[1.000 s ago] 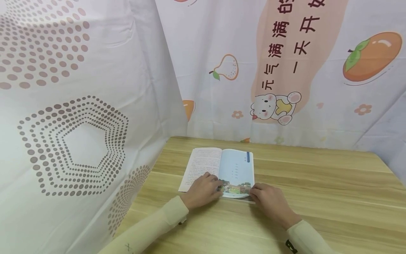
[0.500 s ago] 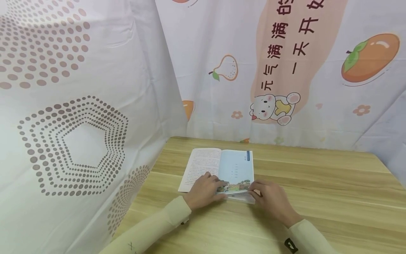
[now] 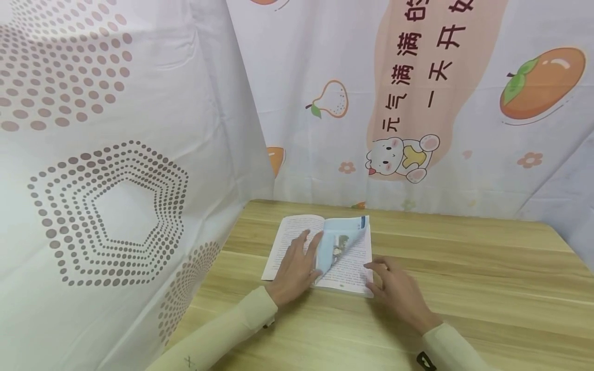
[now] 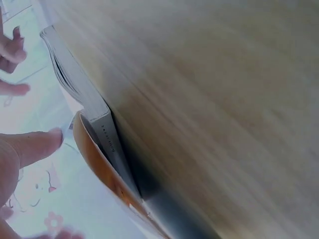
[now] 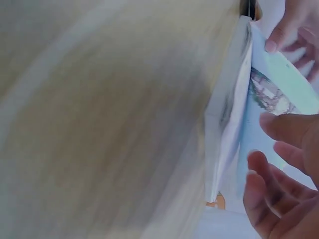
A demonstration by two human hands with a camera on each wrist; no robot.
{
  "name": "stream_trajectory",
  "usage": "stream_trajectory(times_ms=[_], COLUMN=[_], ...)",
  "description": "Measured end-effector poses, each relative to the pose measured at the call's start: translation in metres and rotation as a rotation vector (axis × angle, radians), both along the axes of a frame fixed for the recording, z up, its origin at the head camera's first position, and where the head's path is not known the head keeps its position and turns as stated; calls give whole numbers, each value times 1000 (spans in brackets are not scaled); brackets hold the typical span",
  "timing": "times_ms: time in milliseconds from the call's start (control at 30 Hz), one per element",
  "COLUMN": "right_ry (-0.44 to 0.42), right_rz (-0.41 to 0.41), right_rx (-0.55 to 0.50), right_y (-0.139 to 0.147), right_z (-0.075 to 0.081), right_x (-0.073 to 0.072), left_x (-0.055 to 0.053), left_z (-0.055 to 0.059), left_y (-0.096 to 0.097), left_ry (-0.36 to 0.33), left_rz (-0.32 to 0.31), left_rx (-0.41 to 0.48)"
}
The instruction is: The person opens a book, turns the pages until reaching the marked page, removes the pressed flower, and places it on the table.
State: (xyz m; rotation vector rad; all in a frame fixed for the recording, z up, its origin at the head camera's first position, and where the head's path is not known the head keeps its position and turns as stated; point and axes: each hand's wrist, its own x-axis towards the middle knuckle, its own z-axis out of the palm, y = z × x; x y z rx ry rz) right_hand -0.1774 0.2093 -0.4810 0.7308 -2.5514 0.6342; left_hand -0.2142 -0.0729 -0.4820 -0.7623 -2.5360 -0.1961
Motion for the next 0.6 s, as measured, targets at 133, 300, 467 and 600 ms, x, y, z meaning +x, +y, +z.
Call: stream_trajectory(times_ms=[133, 300, 467, 600], right_ry=[-53, -110, -115, -61], right_rz=[15, 37, 52, 68], right_rx=[64, 144, 176, 187], right_y=[-1, -1, -1, -1], right_z=[-7, -11, -13, -14], right_x=[1, 3, 3, 3], left_x=[-2, -2, 0, 2], left_z=[0, -1, -4, -6], left_y=[-2, -5, -7, -9], left_ry=[59, 87, 54, -2], left_rz=[-18, -70, -151, -144], left_rx=[-30, -147, -146, -143])
